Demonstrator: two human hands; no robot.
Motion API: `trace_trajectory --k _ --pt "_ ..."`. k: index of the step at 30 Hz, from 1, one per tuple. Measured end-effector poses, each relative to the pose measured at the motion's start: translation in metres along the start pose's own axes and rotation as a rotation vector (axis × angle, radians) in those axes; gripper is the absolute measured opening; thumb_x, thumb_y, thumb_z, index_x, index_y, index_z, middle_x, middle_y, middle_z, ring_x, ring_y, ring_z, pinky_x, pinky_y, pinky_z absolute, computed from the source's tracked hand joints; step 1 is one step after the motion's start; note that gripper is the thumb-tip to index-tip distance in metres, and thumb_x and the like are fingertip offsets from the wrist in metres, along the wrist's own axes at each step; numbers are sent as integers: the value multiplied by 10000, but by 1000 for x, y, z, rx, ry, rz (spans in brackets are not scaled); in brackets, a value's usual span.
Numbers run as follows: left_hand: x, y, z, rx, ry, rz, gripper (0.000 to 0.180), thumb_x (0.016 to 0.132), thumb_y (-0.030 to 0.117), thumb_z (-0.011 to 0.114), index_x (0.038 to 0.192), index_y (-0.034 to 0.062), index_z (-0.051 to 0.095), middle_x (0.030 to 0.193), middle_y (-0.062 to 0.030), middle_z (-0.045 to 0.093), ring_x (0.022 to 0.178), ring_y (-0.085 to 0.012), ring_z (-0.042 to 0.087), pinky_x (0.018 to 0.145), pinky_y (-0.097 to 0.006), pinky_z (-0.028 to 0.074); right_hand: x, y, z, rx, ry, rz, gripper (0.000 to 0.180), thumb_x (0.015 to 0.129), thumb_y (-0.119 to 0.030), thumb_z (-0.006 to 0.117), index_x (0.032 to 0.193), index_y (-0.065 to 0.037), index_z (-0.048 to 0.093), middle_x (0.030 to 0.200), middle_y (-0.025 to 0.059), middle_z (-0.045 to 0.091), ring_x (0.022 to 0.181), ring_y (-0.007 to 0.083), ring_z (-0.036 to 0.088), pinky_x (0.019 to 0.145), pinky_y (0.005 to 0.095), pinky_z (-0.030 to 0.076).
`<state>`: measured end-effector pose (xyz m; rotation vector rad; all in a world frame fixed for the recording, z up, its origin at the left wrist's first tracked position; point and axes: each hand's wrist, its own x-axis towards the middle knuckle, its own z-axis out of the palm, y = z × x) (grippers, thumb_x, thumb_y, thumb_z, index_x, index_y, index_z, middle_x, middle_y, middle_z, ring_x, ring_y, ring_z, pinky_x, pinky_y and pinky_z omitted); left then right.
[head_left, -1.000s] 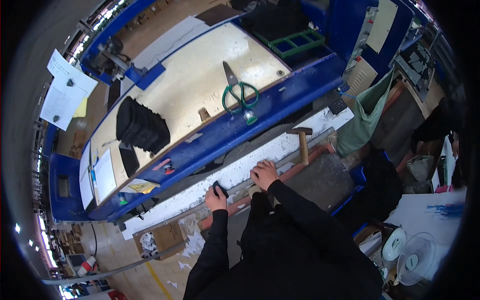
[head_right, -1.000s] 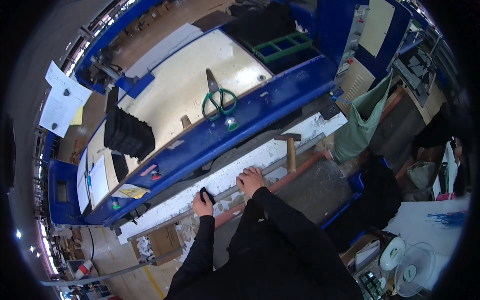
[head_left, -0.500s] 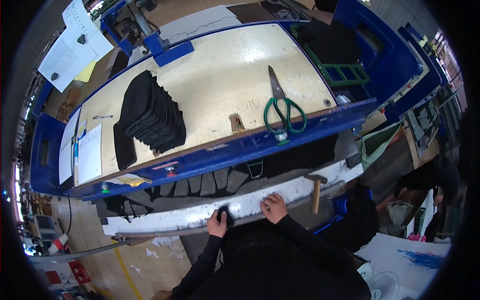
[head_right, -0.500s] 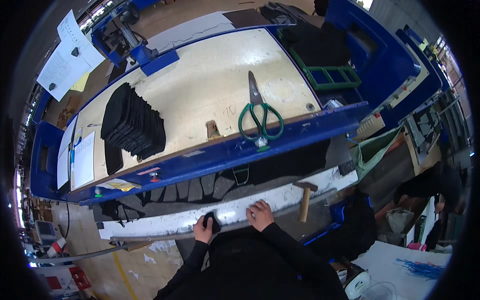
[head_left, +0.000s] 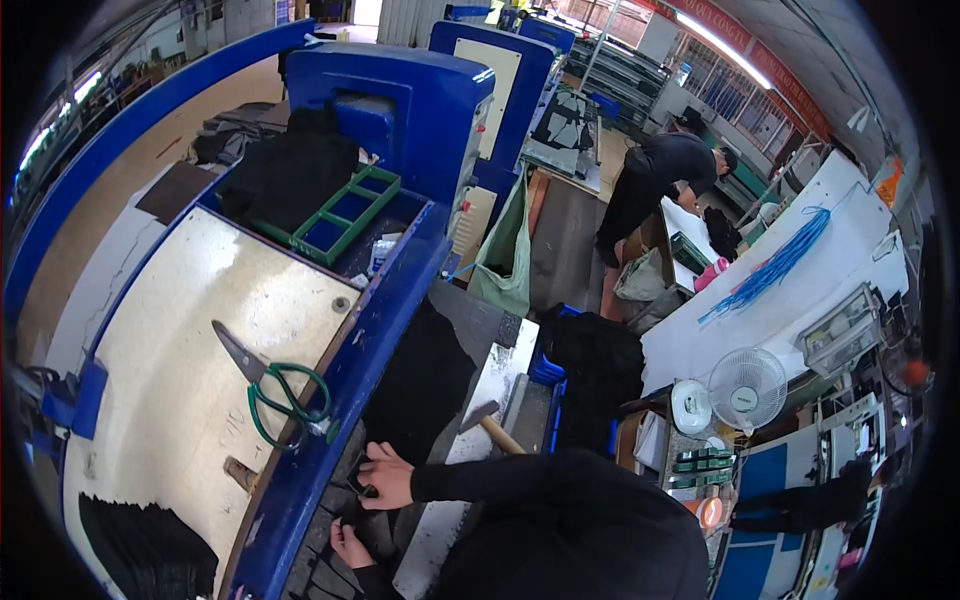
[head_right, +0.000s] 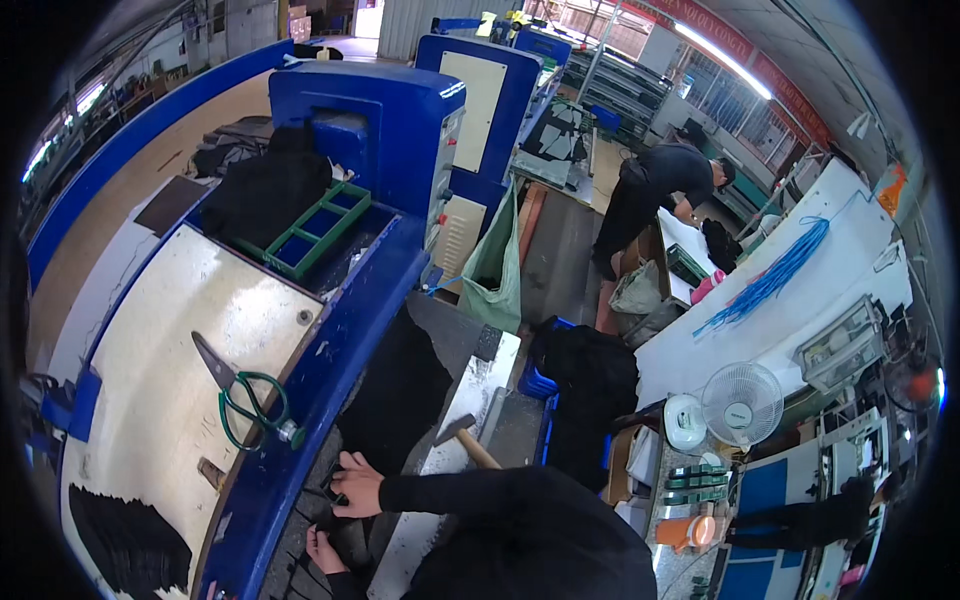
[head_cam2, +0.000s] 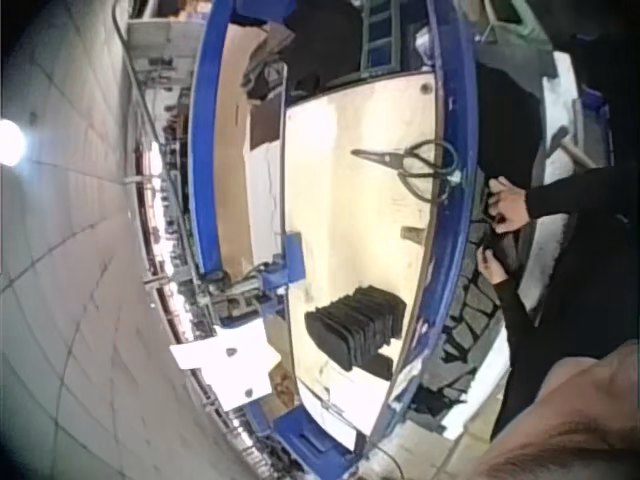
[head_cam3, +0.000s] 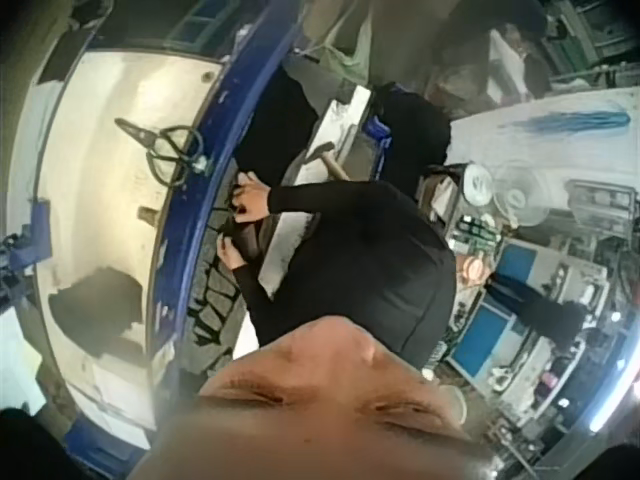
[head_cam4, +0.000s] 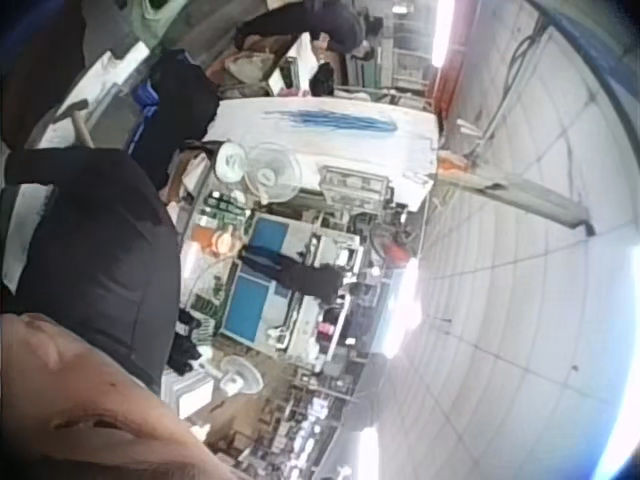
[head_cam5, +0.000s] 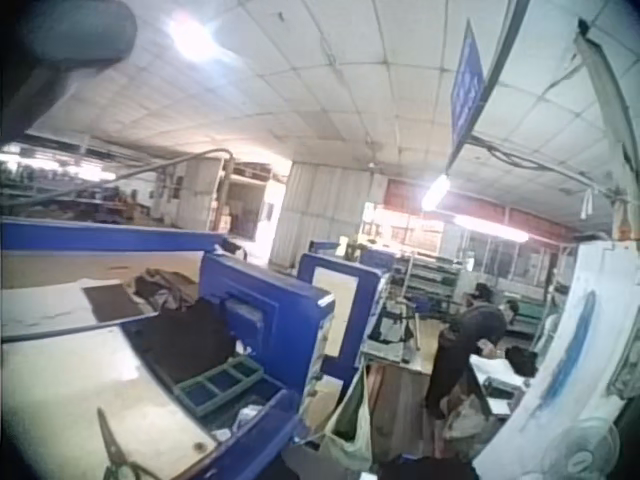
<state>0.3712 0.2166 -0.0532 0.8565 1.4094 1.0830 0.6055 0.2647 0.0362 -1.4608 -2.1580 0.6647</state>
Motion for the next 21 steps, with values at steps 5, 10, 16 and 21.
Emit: trace_trajectory --k 5,10,16,21 --pt "1 53 76 856 -120 420 481 828 201 789 1255 44 632 1146 -226 646 1070 -420 634 908 -474 513 -31 49 -11 -160 262 196 397 797 -457 701 889 -71 689 933 97 623 1010 309 479 831 458 371" --pt "-29 51 113 1129 27 365 554 758 211 855 1242 81 619 1227 -191 573 1078 -430 607 869 -507 514 -79 78 4 -208 238 179 454 824 -410 711 1147 -94 673 1226 121 560 1199 339 462 959 483 400" --pt "-36 54 118 1034 -25 502 323 717 124 865 941 33 651 1054 -157 588 954 -387 607 803 -460 500 -105 68 0 -170 415 169 546 865 -356 691 1342 -109 591 1372 141 502 1302 380 410 1049 531 338" --pt "-74 65 105 536 -151 411 243 788 97 846 869 26 628 746 -22 602 723 -153 589 688 -323 479 -124 20 -26 589 213 -29 468 944 -372 698 1290 -72 600 1040 87 650 1003 198 609 845 370 471"
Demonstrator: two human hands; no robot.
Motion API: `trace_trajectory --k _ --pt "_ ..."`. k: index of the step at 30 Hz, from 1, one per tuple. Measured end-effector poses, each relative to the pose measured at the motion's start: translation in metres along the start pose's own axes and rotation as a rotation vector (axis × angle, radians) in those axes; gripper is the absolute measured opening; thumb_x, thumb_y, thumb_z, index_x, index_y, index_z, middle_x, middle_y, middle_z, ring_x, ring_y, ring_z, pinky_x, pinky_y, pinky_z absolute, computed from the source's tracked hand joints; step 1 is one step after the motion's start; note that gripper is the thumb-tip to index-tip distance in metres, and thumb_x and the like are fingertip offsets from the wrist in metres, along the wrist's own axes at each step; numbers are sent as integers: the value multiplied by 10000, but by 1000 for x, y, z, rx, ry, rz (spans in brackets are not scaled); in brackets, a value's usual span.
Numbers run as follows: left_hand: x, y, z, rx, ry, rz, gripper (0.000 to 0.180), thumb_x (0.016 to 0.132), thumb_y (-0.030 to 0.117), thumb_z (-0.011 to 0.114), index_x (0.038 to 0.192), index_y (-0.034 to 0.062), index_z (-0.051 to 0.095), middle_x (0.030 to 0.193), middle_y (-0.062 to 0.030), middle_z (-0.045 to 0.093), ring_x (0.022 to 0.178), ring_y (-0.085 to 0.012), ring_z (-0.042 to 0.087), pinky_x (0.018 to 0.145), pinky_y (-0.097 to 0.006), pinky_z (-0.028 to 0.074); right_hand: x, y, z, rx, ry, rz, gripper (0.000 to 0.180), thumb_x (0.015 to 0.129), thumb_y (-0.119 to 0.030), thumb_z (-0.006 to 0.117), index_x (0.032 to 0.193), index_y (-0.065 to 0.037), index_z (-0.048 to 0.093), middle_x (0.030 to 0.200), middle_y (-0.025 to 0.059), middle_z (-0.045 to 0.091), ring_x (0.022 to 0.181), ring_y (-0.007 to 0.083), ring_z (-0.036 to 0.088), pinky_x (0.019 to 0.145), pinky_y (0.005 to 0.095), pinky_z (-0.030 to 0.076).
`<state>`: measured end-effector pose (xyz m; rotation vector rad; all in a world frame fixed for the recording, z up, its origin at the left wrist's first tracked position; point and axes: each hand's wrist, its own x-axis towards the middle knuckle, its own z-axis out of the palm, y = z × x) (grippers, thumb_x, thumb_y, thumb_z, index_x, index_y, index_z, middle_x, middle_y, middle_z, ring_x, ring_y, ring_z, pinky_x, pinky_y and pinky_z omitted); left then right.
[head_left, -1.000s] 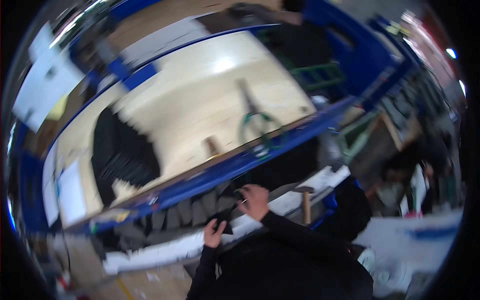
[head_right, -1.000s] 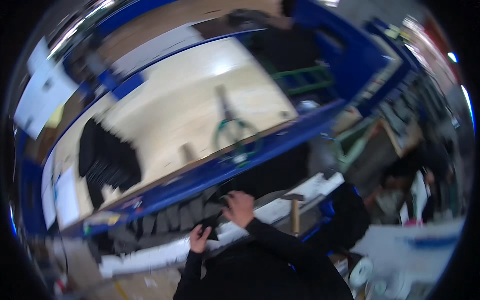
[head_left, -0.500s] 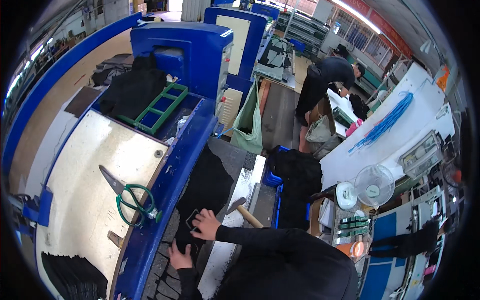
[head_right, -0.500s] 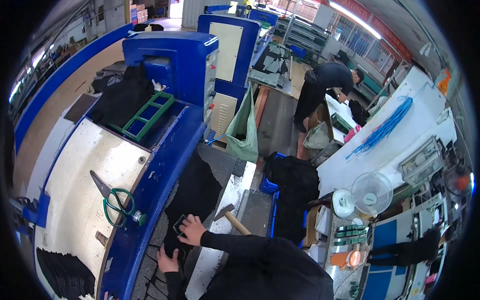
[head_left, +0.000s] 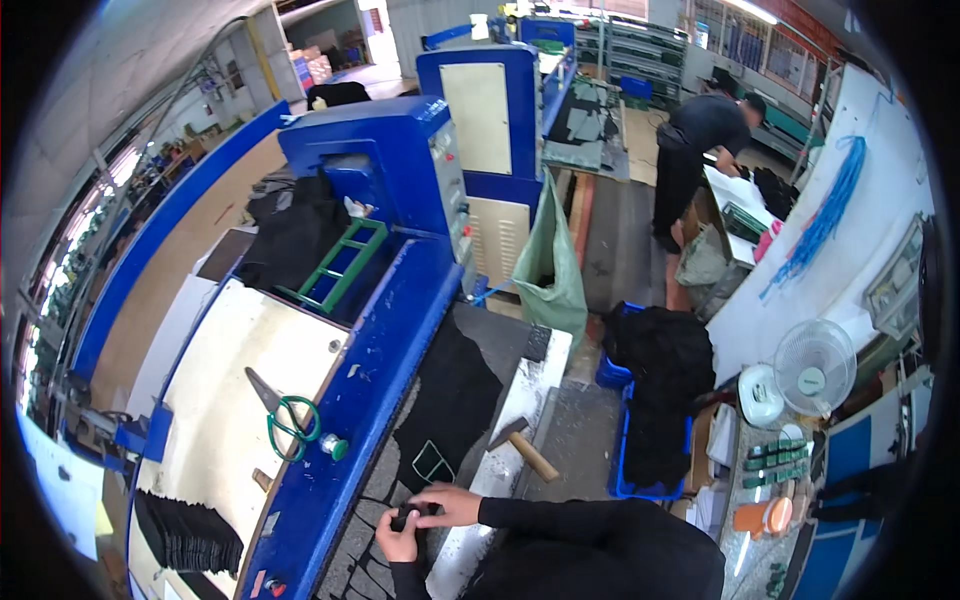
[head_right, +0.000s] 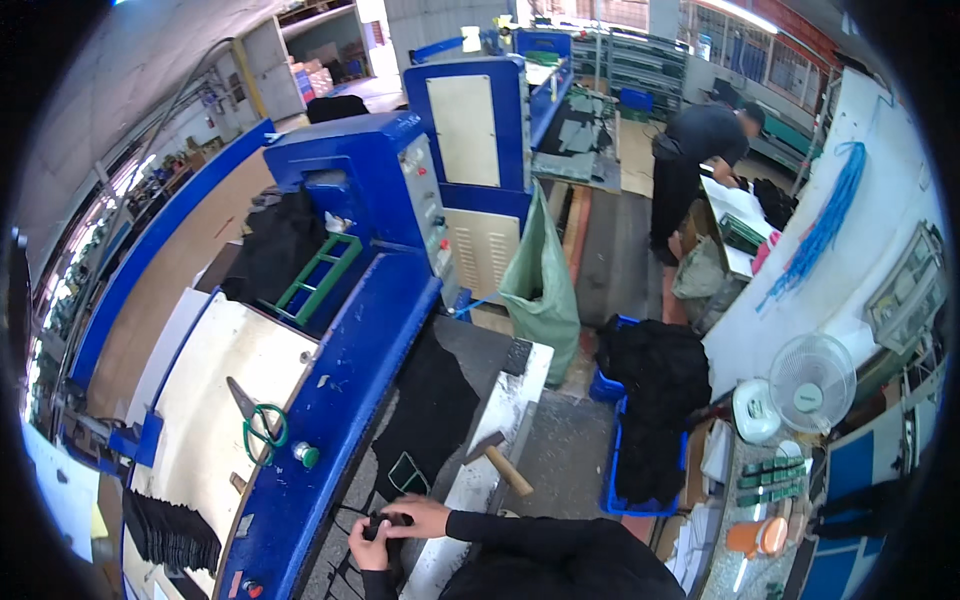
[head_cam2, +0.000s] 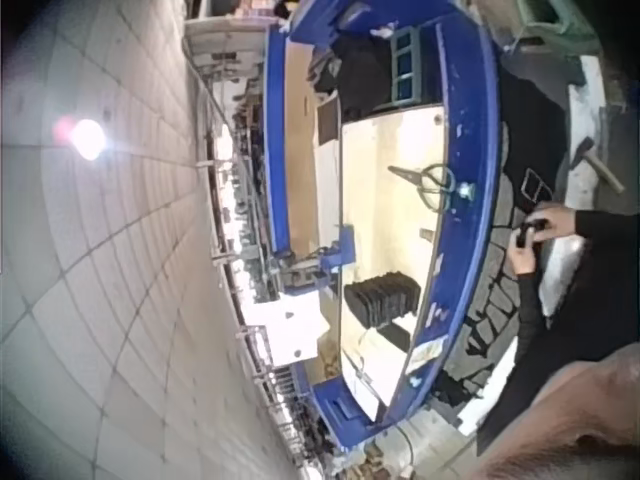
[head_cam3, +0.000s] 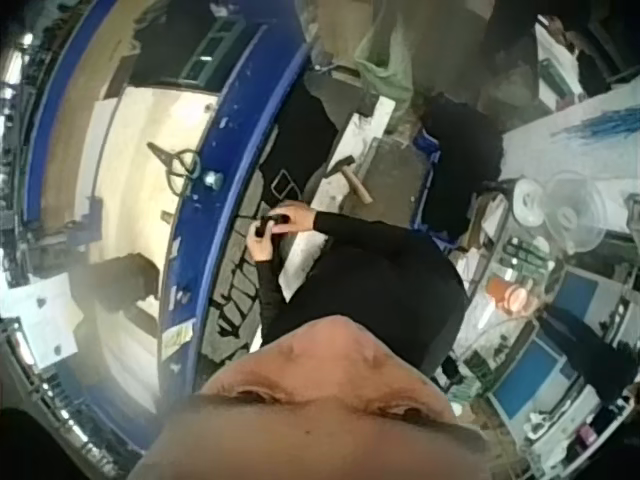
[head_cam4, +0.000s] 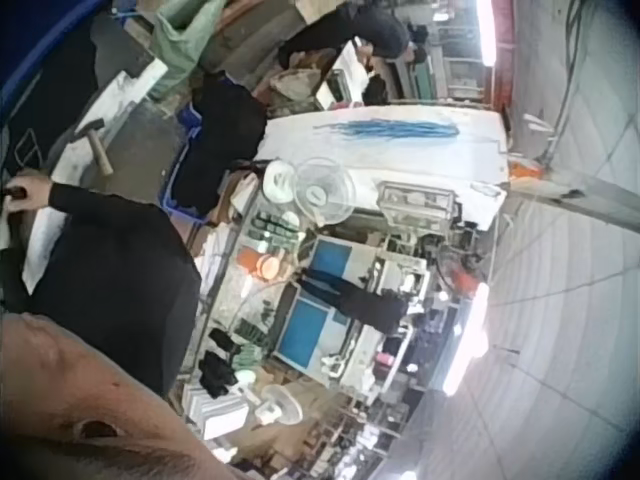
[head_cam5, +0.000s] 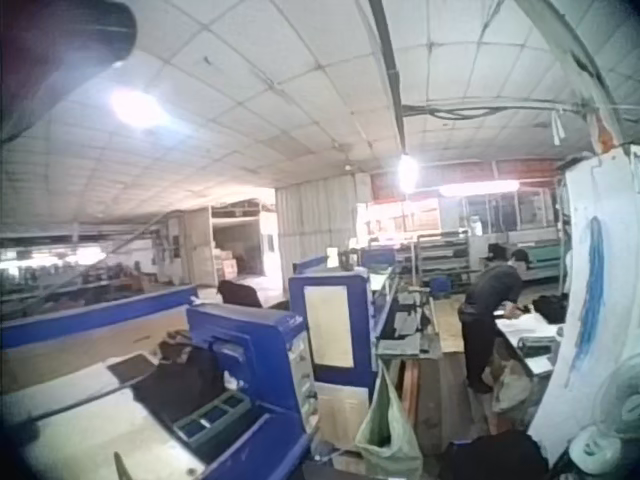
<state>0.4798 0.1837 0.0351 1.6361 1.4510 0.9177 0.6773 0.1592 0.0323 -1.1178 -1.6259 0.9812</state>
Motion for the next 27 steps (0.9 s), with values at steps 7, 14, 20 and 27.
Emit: trace_trajectory --k 7,14,20,27 --pt "-58 -22 -12 -591 -145 -321 310 936 73 706 794 146 440 739 102 384 664 -28 347 590 -219 291 -10 17 14 330 -183 105 314 924 -247 772 1062 -6 628 840 7 592 825 85 576 723 271 502" --pt "-157 -9 -32 -575 -300 -551 546 888 -46 707 1352 105 464 950 -32 705 872 -97 642 799 -267 514 -35 -48 -39 -458 -450 195 241 976 -231 593 1178 -119 662 1037 187 714 962 412 674 838 498 533" --pt "-118 -9 -49 -646 -169 -345 243 896 108 780 1073 48 625 819 78 603 780 -22 550 720 -208 451 -9 -113 -27 -167 -761 -31 236 946 -266 681 1125 -113 684 879 140 716 815 323 712 718 417 549" --pt "-70 55 -65 -624 -182 60 141 983 44 546 1121 67 535 924 53 475 845 -30 451 725 -211 377 19 -152 -12 -227 -262 -157 123 883 -160 730 947 -58 711 844 110 688 775 299 659 689 399 518"
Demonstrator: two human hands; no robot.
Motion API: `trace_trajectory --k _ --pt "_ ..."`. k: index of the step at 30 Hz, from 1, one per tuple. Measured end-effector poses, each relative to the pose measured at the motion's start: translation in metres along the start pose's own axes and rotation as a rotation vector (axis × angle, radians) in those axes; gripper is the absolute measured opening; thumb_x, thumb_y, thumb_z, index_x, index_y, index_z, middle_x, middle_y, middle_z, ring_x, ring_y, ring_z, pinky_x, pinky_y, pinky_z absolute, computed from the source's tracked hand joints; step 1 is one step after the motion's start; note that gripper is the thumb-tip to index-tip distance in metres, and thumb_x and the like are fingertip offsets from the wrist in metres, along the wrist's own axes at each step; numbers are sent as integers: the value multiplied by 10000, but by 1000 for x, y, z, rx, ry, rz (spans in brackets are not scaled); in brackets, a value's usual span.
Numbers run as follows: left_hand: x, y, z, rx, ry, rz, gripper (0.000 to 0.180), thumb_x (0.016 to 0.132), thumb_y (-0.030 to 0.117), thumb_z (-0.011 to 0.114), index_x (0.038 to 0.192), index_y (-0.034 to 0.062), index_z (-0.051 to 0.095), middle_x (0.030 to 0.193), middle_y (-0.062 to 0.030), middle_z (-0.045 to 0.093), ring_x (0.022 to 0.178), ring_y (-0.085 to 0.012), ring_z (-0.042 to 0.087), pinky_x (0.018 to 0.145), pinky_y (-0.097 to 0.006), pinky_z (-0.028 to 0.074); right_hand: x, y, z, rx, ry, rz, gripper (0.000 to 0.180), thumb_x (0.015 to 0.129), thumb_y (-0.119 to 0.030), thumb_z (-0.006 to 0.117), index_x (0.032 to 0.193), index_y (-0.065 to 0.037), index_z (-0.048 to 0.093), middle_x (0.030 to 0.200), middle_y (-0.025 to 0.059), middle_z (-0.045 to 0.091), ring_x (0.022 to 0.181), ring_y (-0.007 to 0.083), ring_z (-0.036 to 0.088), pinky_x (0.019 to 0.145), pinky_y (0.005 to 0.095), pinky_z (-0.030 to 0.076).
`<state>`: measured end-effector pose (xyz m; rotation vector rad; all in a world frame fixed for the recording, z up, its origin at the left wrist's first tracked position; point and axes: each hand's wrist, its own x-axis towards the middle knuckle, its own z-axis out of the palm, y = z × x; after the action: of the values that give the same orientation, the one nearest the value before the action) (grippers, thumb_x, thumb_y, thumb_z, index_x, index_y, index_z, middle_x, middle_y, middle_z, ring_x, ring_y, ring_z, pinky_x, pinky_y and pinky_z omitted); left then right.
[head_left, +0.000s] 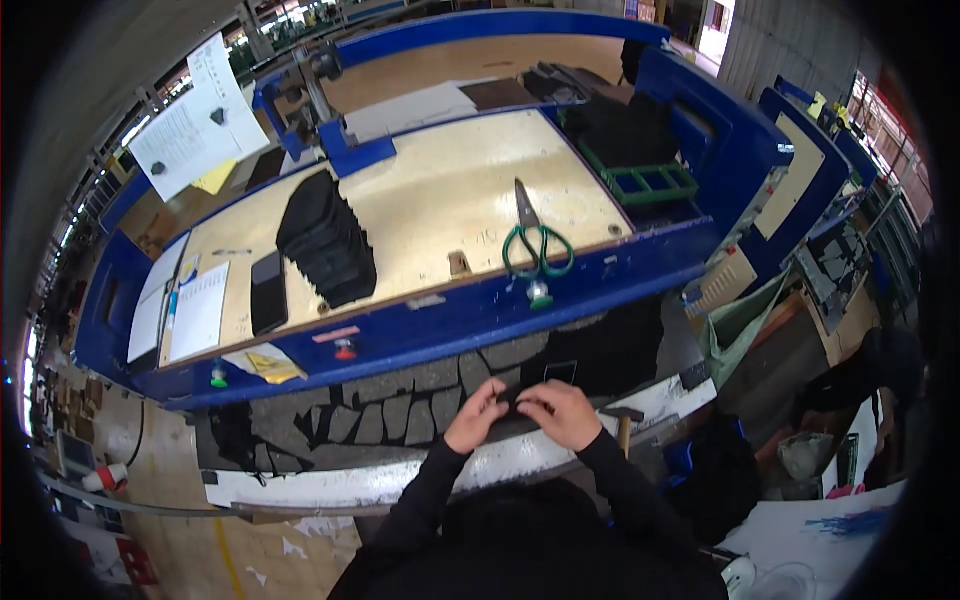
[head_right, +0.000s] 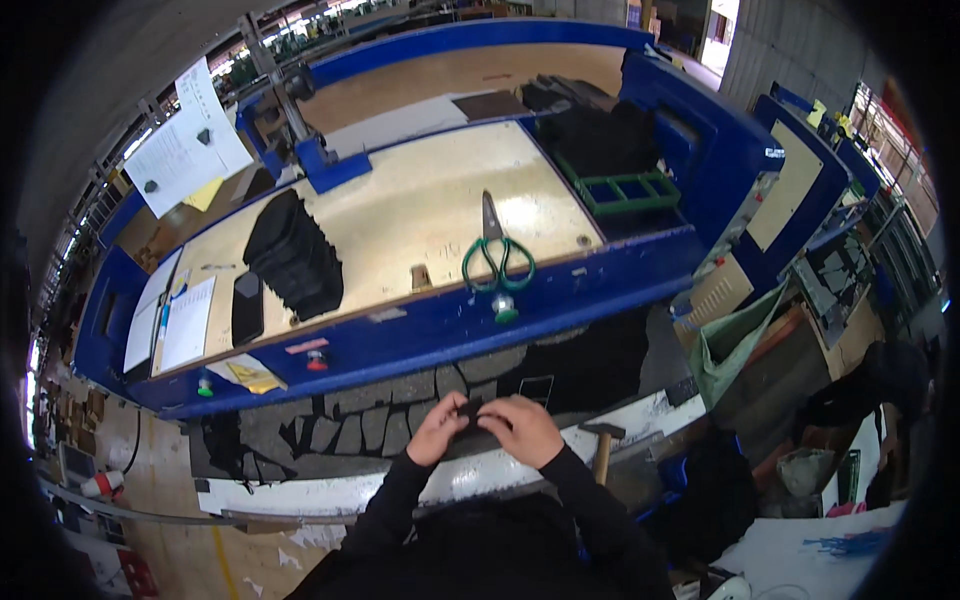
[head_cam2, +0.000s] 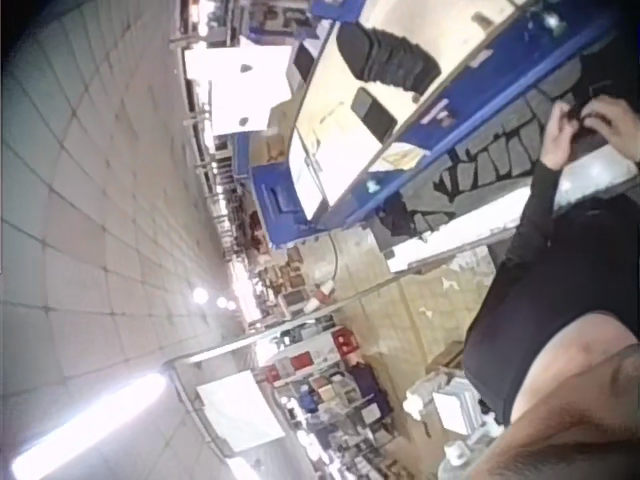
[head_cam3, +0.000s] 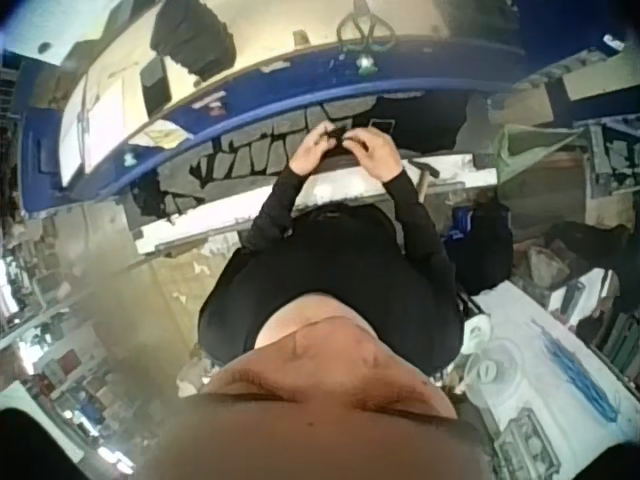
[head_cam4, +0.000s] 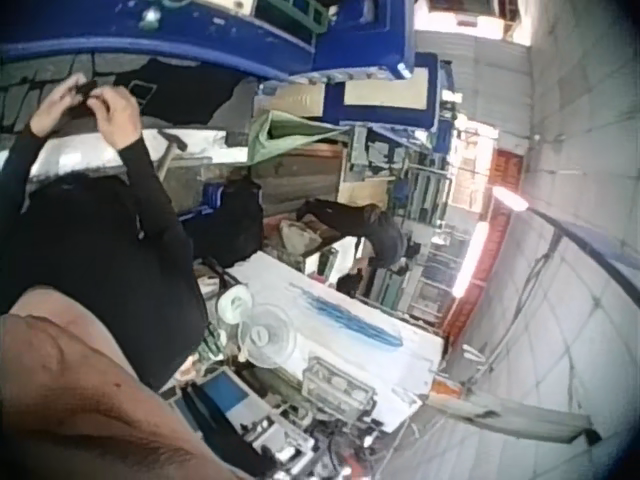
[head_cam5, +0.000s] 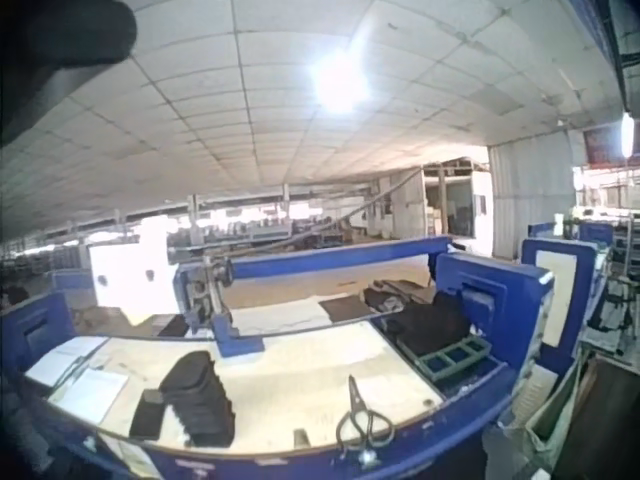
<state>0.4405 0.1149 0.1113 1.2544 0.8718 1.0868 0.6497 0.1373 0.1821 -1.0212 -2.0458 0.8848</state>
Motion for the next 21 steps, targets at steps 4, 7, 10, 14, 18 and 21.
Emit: trace_trajectory --k 4,7,10,14,18,21 --pt "-2 20 13 -119 12 -60 281 1016 67 469 1278 0 548 1160 -34 604 1123 -102 549 990 -258 420 -9 -13 -2 112 150 105 116 876 -113 754 956 -41 710 782 84 661 677 215 631 617 334 502" --pt "-9 23 16 25 -58 -67 408 1033 101 420 1412 -28 504 1342 -92 601 1246 -171 551 1085 -300 389 -19 -8 6 134 267 116 140 853 -119 793 931 -38 711 759 60 652 625 150 604 571 290 479" --pt "-18 28 27 -27 -46 -71 402 1065 155 409 1412 -20 511 1325 -93 608 1225 -164 567 1065 -296 414 -25 -8 9 157 305 153 157 832 -122 818 900 -31 711 750 47 648 623 121 594 568 274 468" --pt "-27 22 33 -148 -13 -255 412 1097 206 395 1419 -21 515 1307 -90 617 1201 -144 577 1036 -279 435 -35 -6 14 210 315 215 162 831 -126 824 873 -23 707 736 38 647 611 98 586 559 261 459" --pt "-36 12 47 -168 17 -123 400 1103 207 421 1405 -32 531 1266 -70 642 1151 -116 591 993 -256 454 -47 -2 20 232 333 249 166 835 -134 825 857 -23 704 716 33 649 601 88 583 553 260 458" --pt "-44 7 56 -101 34 -94 383 1095 205 470 1389 -29 546 1235 -55 659 1087 -106 619 932 -243 484 -53 -3 21 230 315 266 171 844 -145 821 861 -26 700 697 29 648 595 84 580 553 260 459"
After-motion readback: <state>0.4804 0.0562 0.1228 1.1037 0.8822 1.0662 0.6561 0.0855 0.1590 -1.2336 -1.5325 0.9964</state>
